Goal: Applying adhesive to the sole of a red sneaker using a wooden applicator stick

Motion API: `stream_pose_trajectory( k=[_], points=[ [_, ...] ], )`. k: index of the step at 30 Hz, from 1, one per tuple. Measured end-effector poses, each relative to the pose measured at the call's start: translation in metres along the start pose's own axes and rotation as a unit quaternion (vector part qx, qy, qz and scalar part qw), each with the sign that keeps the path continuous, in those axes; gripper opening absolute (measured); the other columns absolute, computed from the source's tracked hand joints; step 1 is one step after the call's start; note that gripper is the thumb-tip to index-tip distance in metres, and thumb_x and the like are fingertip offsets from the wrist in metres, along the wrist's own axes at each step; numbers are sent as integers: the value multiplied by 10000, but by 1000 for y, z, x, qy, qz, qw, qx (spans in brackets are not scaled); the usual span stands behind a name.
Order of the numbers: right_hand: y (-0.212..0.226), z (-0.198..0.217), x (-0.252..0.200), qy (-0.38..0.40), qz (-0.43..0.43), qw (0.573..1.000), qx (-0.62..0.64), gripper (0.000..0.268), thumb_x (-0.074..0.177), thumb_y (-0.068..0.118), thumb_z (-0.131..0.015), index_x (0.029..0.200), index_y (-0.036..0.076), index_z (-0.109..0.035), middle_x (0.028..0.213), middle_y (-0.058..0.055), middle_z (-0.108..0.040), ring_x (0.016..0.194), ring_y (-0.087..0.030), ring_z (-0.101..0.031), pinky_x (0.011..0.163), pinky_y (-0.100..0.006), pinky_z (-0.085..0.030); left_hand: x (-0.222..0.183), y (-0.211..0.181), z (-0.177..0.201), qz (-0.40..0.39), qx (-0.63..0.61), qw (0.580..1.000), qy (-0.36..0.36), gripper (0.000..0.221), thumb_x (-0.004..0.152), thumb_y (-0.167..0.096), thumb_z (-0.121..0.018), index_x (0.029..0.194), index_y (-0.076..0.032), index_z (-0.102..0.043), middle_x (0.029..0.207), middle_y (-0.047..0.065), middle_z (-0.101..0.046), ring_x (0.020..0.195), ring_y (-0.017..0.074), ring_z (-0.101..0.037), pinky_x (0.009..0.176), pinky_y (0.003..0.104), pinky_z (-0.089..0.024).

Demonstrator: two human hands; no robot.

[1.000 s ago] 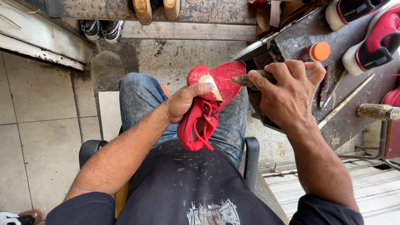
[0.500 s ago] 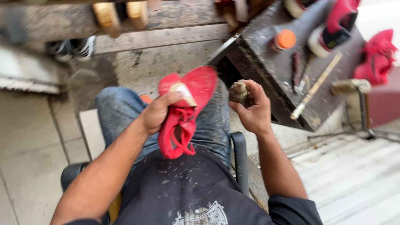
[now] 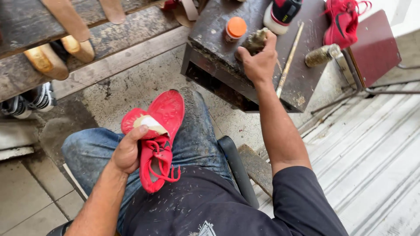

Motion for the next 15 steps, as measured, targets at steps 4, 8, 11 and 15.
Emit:
stream_pose_trajectory(
  k=[4,8,11,15],
  points=[
    [1,19,-9,44,13,999,13,846,728,242,-916,1375,181,-374,1208,-131,-676,1047,-264,-687,888,-374,-586,4,3,11,-13,40,999,3,374,888,-249,-640,1090,57,-714,1045,171,-760,928,284,-722,896,408,-572],
    [-28,79,-11,-32,72,994,-71,301,829,43,-686,1115,124,-637,1009,-81,-678,853,-174,-653,725,-282,-613,5,2,9,-17,31,999,15,477,862,-268,-663,1230,36,-647,1124,166,-732,993,308,-706,917,448,-567],
    [-33,112,-17,86,-214,949,-214,189,932,250,-780,926,210,-595,925,28,-674,802,-93,-632,740,-258,-589,12,11,18,-13,35,998,41,449,882,-262,-651,1210,44,-672,1132,156,-747,993,283,-715,933,416,-558],
    [-57,116,-29,172,-320,913,-188,662,776,357,-929,1298,131,-591,1057,-42,-679,927,-145,-651,876,-340,-518,25,26,19,-3,40,999,24,349,898,-246,-637,1060,48,-736,1024,159,-772,914,269,-731,891,399,-578]
  ],
)
Point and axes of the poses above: each hand's wrist, its own x-axis towards the middle knuckle, its own z-axis out of the back of the hand, y = z × x, the point moved 1 cm from there along x, towards the middle knuckle
